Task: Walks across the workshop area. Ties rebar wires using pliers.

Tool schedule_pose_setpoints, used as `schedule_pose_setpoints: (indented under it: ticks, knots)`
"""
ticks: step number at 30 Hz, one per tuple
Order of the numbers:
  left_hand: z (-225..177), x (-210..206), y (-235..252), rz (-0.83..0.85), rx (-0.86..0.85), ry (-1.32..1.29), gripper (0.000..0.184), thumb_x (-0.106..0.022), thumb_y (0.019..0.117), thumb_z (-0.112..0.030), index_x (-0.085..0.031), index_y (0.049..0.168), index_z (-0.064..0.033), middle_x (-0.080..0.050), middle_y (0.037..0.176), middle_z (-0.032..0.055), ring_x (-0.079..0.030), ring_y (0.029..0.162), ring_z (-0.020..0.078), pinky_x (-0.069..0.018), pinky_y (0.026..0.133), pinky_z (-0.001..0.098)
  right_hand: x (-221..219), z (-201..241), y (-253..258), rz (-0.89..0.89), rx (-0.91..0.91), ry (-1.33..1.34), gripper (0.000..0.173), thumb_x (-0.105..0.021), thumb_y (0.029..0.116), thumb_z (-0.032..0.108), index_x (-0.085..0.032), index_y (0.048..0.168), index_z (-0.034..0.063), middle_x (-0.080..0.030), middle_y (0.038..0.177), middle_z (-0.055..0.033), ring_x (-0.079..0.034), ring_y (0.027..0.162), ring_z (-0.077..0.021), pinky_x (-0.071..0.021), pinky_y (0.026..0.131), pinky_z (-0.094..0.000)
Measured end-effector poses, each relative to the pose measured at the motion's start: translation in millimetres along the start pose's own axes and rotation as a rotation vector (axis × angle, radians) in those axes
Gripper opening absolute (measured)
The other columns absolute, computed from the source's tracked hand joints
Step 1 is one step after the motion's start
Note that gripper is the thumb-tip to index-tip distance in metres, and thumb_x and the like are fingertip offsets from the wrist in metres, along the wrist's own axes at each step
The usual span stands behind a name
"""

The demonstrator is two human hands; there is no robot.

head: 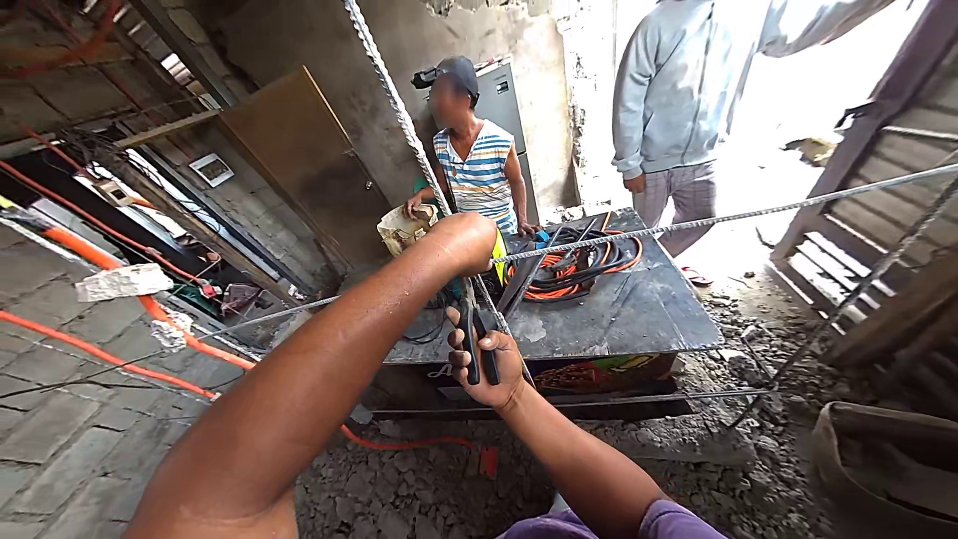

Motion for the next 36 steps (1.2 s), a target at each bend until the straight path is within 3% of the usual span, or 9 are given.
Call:
schedule_pose_setpoints:
  ticks: [7, 10, 13, 16, 20, 25, 32, 34, 36]
  knots:
    - [3, 3, 2, 0.022, -0.005, -0.026, 0.024, -0.072, 0.0933, -0.032, -0.068, 0.085, -0.0099, -0.067, 0.084, 0.0118, -0.067, 0.083, 0.0323, -0.0547, 0.072, 0.0570, 7, 0, 2, 0.124, 0.005, 0.159, 0.058, -0.062, 0.0883, 0.009, -0.049, 0.144, 0.0033, -0.071, 0.098, -0.0104, -0.073, 0.074, -0.0221, -0.0618, 0.064, -0.0296]
    - [4, 2, 3, 0.034, -0.017, -0.022, 0.024, -0.071, 0.0945, -0.033, -0.069, 0.086, -0.0101, -0.067, 0.085, 0.0113, -0.067, 0.084, 0.0319, -0.0548, 0.073, 0.0568, 13, 0, 2, 0.166, -0.015, 0.259, 0.044, -0.061, 0.0881, 0.012, -0.053, 0.131, 0.0057, -0.069, 0.083, -0.0029, -0.069, 0.060, -0.0144, -0.0564, 0.051, -0.0224]
    - [6, -2, 2, 0.009, -0.043, -0.021, 0.025, -0.068, 0.0964, -0.033, -0.068, 0.086, -0.0106, -0.066, 0.082, 0.0104, -0.067, 0.082, 0.0309, -0.0549, 0.071, 0.0558, 23, 1, 3, 0.251, -0.026, 0.239, 0.030, -0.057, 0.0925, 0.018, -0.055, 0.121, 0.0110, -0.067, 0.076, 0.0008, -0.067, 0.056, -0.0118, -0.0537, 0.048, -0.0211]
    - [6, -10, -8, -0.056, -0.089, -0.009, 0.026, -0.067, 0.0972, -0.036, -0.068, 0.086, -0.0123, -0.066, 0.080, 0.0087, -0.068, 0.080, 0.0298, -0.0550, 0.070, 0.0556, 34, 3, 1, 0.222, -0.058, 0.092, 0.028, -0.058, 0.0941, 0.021, -0.058, 0.121, 0.0135, -0.067, 0.076, -0.0021, -0.066, 0.055, -0.0152, -0.0533, 0.048, -0.0254]
    - [2, -22, -19, -0.144, -0.105, 0.023, 0.020, -0.068, 0.0985, -0.031, -0.071, 0.100, -0.0113, -0.071, 0.091, 0.0110, -0.071, 0.091, 0.0325, -0.0566, 0.078, 0.0559, 28, 8, -6, 0.074, -0.110, -0.090, 0.025, -0.062, 0.0944, 0.027, -0.061, 0.117, 0.0160, -0.064, 0.076, -0.0022, -0.062, 0.056, -0.0155, -0.0514, 0.049, -0.0280]
    - [17, -41, -25, -0.302, -0.060, -0.233, 0.023, -0.066, 0.1001, -0.031, -0.069, 0.093, -0.0093, -0.070, 0.086, 0.0093, -0.069, 0.087, 0.0284, -0.0553, 0.082, 0.0523, 42, 38, -22, -0.012, -0.198, -0.479, 0.028, -0.061, 0.0999, 0.040, -0.060, 0.119, 0.0195, -0.063, 0.074, -0.0007, -0.062, 0.057, -0.0146, -0.0530, 0.052, -0.0299]
    - [28, -92, -48, -0.788, -0.071, -0.463, 0.017, -0.069, 0.0984, -0.022, -0.070, 0.090, -0.0075, -0.069, 0.082, 0.0062, -0.069, 0.076, 0.0195, -0.0588, 0.072, 0.0420, 27, 88, -30, -0.166, -0.212, -1.167, 0.029, -0.050, 0.1070, 0.034, -0.056, 0.121, 0.0093, -0.063, 0.072, 0.0001, -0.062, 0.056, -0.0131, -0.0561, 0.055, -0.0320]
    - [29, -107, -49, -0.883, -0.050, -0.521, 0.017, -0.070, 0.0984, -0.024, -0.070, 0.091, -0.0091, -0.069, 0.086, 0.0038, -0.069, 0.082, 0.0167, -0.0587, 0.077, 0.0387, 19, 99, -33, -0.189, -0.241, -1.291, 0.030, -0.049, 0.1074, 0.032, -0.056, 0.123, 0.0064, -0.062, 0.071, -0.0002, -0.061, 0.055, -0.0125, -0.0561, 0.054, -0.0310]
    - [31, -121, -47, -0.978, -0.028, -0.572, 0.017, -0.071, 0.0976, -0.026, -0.072, 0.091, -0.0101, -0.070, 0.092, 0.0033, -0.066, 0.097, 0.0191, -0.0549, 0.090, 0.0389, 2, 111, -35, -0.253, -0.289, -1.461, 0.031, -0.047, 0.1079, 0.029, -0.056, 0.125, 0.0040, -0.061, 0.071, -0.0004, -0.060, 0.055, -0.0119, -0.0550, 0.054, -0.0302]
Point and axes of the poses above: each hand's wrist, its own y-axis towards the middle knuckle, its own x-axis out of the back of the hand, z = x × y, the point moved 2 cm from there along y, towards the middle knuckle
